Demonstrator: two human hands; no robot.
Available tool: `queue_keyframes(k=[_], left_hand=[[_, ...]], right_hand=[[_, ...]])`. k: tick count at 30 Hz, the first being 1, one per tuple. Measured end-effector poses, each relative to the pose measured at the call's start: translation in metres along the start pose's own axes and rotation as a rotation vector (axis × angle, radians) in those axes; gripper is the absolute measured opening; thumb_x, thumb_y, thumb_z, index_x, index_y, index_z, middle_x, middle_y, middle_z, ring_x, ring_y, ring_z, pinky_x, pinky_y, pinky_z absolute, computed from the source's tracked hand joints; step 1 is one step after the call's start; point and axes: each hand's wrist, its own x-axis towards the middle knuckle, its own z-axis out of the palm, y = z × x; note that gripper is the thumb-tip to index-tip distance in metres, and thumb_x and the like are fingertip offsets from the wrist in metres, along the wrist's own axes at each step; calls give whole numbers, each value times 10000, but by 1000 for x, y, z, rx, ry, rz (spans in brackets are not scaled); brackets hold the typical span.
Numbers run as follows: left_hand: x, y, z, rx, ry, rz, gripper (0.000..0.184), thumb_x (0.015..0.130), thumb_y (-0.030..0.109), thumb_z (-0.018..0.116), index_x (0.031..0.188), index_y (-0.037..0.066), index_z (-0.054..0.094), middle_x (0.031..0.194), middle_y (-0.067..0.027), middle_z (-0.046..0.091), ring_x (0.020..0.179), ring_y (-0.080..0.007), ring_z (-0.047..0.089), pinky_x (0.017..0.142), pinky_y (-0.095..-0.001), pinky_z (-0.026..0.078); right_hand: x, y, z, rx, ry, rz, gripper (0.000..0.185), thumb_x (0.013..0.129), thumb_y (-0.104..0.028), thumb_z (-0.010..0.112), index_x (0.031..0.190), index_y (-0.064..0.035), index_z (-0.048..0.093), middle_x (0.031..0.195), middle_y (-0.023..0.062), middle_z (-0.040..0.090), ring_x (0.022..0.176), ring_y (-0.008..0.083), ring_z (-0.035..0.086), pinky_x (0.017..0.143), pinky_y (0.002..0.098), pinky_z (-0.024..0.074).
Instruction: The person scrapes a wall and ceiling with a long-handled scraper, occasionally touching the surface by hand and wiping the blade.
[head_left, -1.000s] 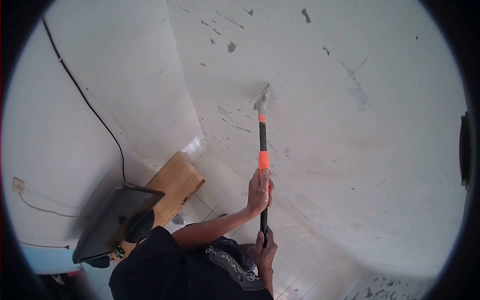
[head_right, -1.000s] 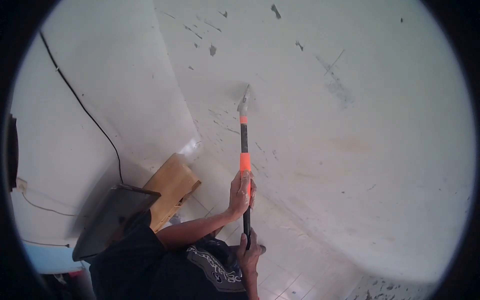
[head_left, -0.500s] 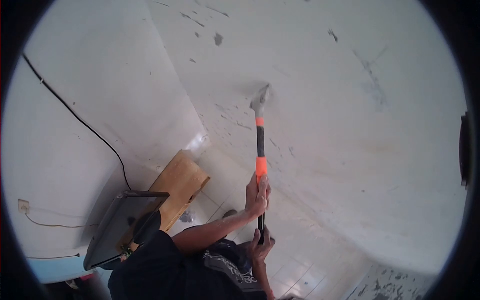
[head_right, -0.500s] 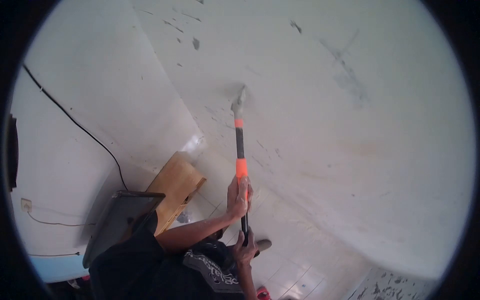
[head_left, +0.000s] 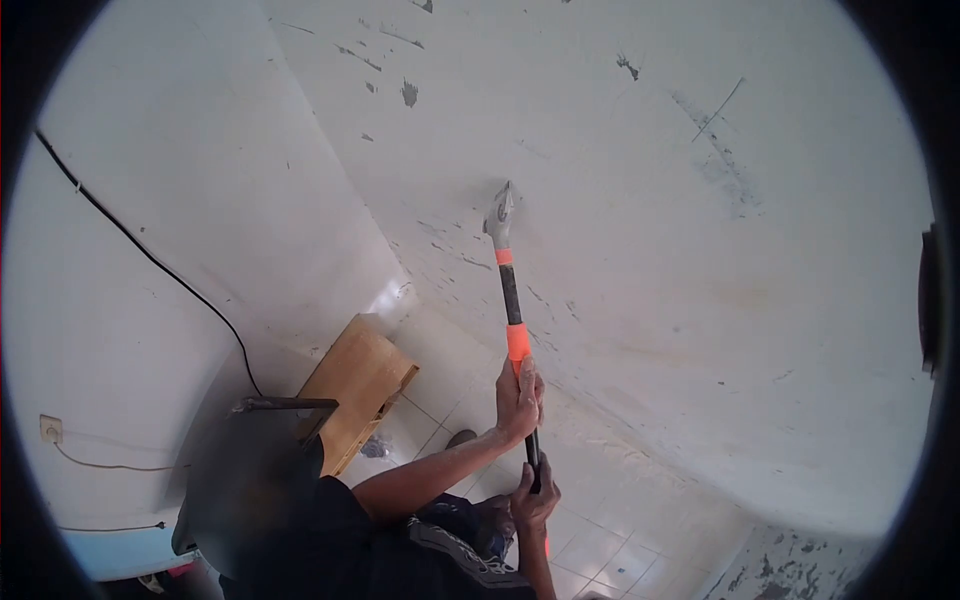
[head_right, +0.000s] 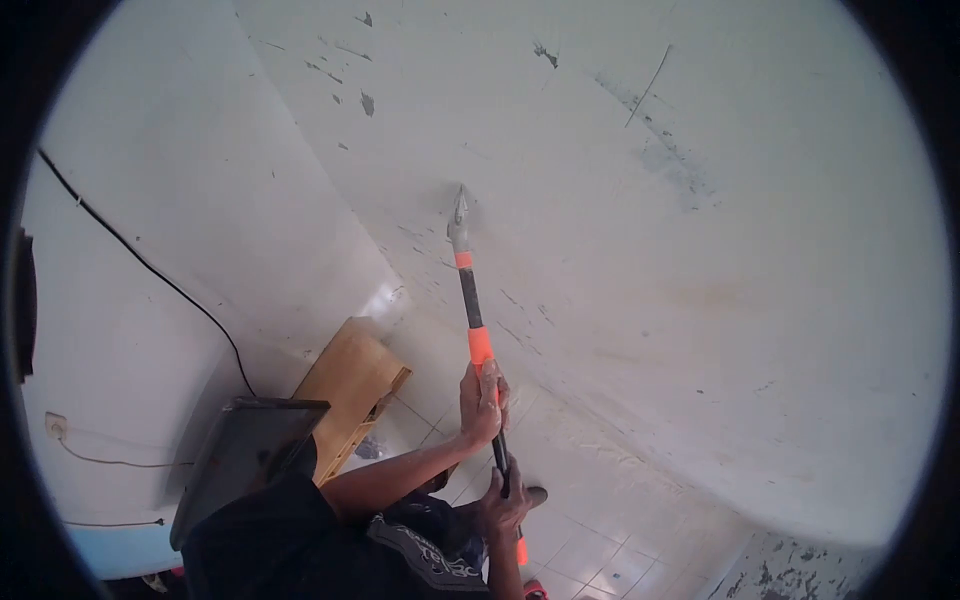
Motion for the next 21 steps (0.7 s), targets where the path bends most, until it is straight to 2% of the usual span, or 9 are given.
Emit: queue_keyframes(k=[2,4,6,7,10,11,14,15,21], left_hand=[[-6,3,-1,25,47,-80,344,1117,394,411,955,90,419,622,26,423,372,-58,363,307,-239,346],[-11,1,-7,1,-28,-40,343,1119,393,403,958,91,420,618,23,428,368,-61,359,310,-240,351],[-10,3,4,-46,25,-35,338,1120,387,400,962,90,423,606,21,425,363,-70,364,312,-244,353],[-17,-8,12,-99,-16,-16,329,1120,380,402,967,90,427,613,15,438,362,-79,378,312,-249,356],[-27,-24,14,-78,-32,-57,315,1113,373,419,989,84,442,626,11,454,364,-77,389,309,-255,360],[-26,-25,12,-82,-34,-46,315,1113,373,419,989,84,442,626,11,454,364,-77,389,309,-255,360],[-21,-27,0,-22,-33,-70,348,1100,414,450,984,86,440,631,19,443,377,-65,386,306,-251,361],[-20,-26,0,-20,-48,-63,344,1102,408,447,978,87,437,639,17,446,384,-66,394,309,-250,368],[-17,-30,25,-27,-23,9,393,1115,450,376,953,95,425,621,-10,442,388,-94,399,328,-259,382]], right_hand=[[-11,-5,-1,-93,26,-11,354,945,-117,658,1232,91,667,902,292,721,738,370,734,683,378,562],[-13,-17,-8,-92,30,-41,357,947,-128,663,1225,97,671,882,281,721,741,333,734,692,363,558],[-8,-16,-18,44,-18,137,371,949,-150,680,1219,105,672,857,263,719,710,277,719,666,351,549],[-9,0,-29,11,9,50,382,954,-161,686,1220,112,668,829,245,716,696,223,701,644,345,539],[-16,19,-31,-17,30,28,378,960,-159,673,1221,114,665,822,246,716,695,227,706,644,347,543],[-19,20,-31,11,-15,144,383,960,-161,674,1224,116,662,827,251,719,714,235,716,656,351,548],[-29,23,-10,9,50,64,395,961,-182,688,1225,110,664,800,236,709,691,224,702,656,352,547],[-29,29,-6,-53,74,-18,402,963,-201,698,1227,102,668,764,210,692,674,199,679,651,348,542],[1,32,-40,-31,-44,90,382,974,-194,689,1238,82,674,760,189,691,676,166,665,638,327,526]])
